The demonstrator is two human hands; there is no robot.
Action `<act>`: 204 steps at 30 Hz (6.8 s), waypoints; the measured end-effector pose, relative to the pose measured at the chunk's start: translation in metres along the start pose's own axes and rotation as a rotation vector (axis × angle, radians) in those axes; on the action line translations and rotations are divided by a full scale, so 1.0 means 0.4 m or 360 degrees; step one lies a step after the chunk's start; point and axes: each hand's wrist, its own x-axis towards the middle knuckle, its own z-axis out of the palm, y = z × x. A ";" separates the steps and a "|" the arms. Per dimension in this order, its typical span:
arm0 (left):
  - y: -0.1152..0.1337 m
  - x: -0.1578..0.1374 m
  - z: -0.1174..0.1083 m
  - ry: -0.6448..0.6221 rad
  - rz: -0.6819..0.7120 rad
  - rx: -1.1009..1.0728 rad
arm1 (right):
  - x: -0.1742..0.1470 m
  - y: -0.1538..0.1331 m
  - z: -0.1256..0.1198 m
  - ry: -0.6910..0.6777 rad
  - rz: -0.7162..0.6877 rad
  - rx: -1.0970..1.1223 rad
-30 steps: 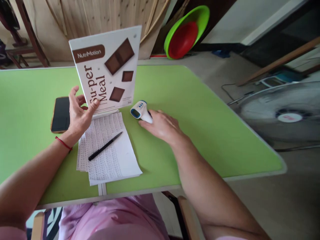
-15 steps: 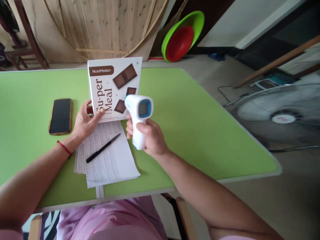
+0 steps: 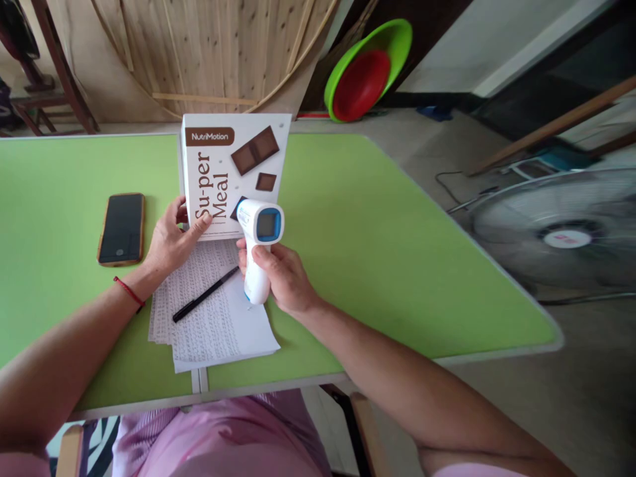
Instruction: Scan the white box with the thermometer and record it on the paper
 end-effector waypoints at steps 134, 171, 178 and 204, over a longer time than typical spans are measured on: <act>0.149 -0.193 0.110 -0.1246 0.0347 0.1837 | 0.013 0.025 -0.058 0.0270 -0.0840 -0.1399; 0.149 -0.190 0.108 -0.1168 0.0395 0.1795 | 0.014 0.019 -0.052 0.0249 -0.0727 -0.1335; 0.142 -0.197 0.104 -0.1158 0.0474 0.1830 | 0.013 0.020 -0.052 0.0298 -0.0714 -0.1349; 0.133 -0.199 0.102 -0.1144 0.0489 0.1857 | 0.020 0.018 -0.061 0.0271 -0.0727 -0.1307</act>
